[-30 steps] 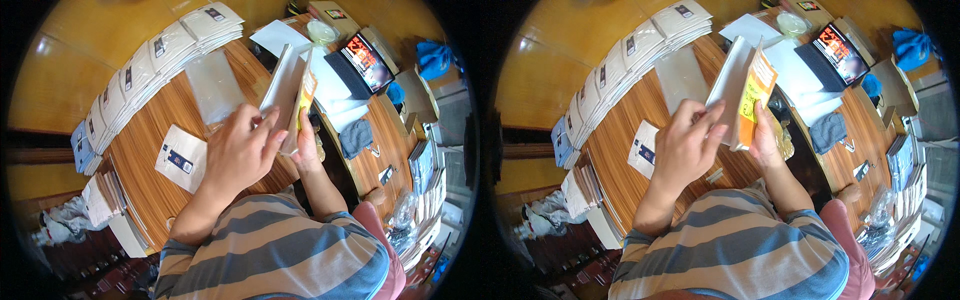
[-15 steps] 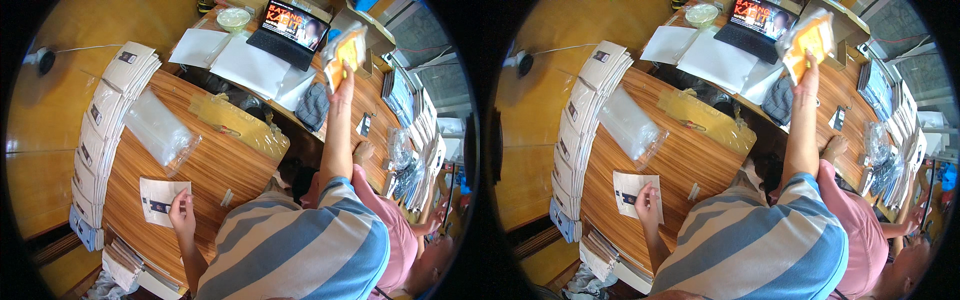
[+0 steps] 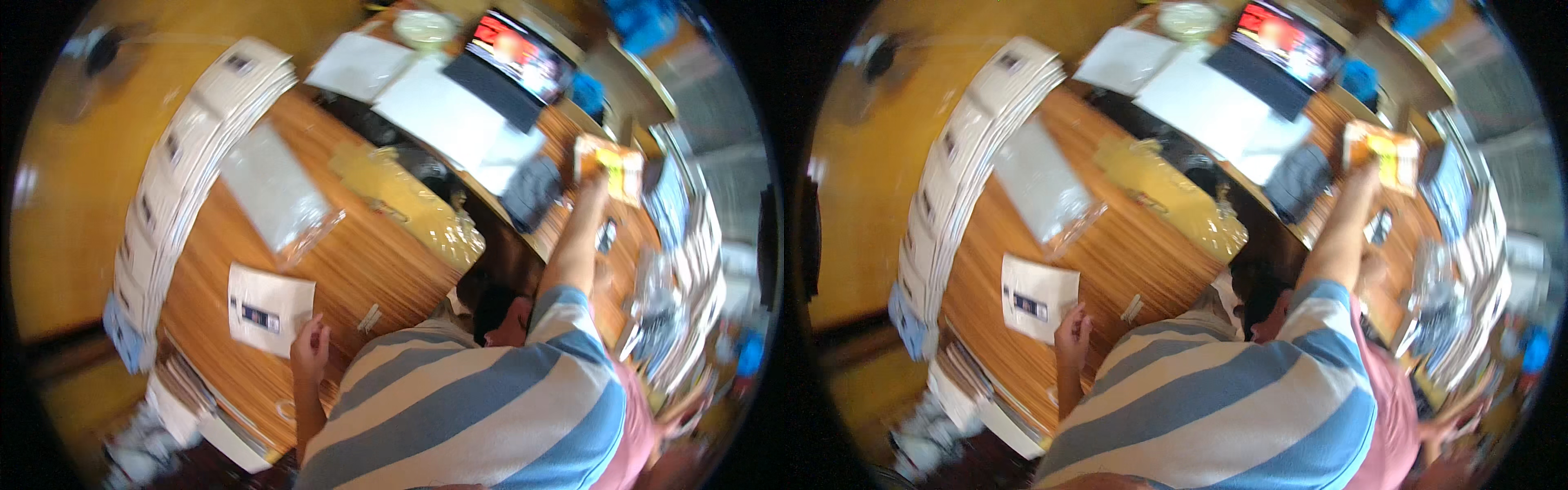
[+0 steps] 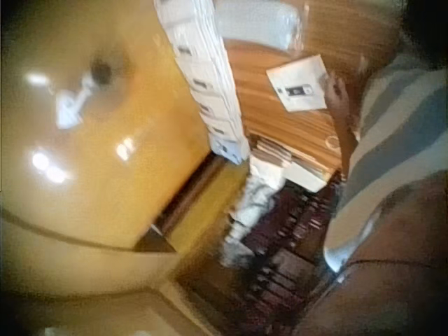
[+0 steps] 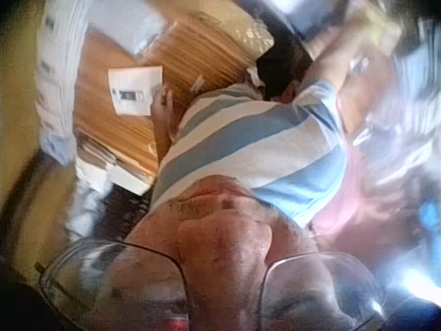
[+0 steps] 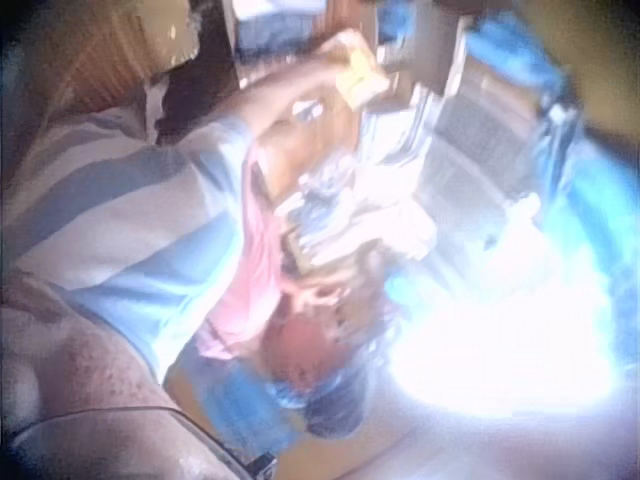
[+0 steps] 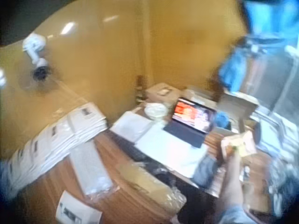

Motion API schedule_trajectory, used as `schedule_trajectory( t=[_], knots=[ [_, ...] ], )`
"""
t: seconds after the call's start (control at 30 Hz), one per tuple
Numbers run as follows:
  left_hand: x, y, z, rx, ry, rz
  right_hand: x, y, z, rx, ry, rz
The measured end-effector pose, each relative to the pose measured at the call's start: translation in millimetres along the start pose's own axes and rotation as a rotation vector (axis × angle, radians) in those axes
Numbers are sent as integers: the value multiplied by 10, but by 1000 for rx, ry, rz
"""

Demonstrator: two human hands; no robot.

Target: The person packs folded shirts into individual plastic bags, seals them with tape, labels them using a pen, and organizes them on a table.

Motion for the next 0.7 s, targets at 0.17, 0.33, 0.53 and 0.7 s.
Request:
schedule_trajectory(
  t=[0.17, 0.33, 0.53, 0.7],
  knots=[
    [110, -112, -372, -145, 70, -58, 283, 436, 358, 253, -309, -57],
    [534, -606, -832, -422, -133, -291, 564, -452, 530, 92, -487, -509],
    [1456, -858, -902, -784, -560, -364, -642, -3946, 645, 956, -619, -893],
    [1472, -554, -450, -404, -1122, -526, -2441, -7333, -855, 2225, -1230, -1190]
  ],
)
Point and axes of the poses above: each hand's wrist, its own y-axis towards the middle knuckle, its own z-axis out of the palm, x = y × z, the point moved 9 cm from there along y, towards the middle knuckle, and after that the axes turned 1 degree about x, right-handed, at the moved point
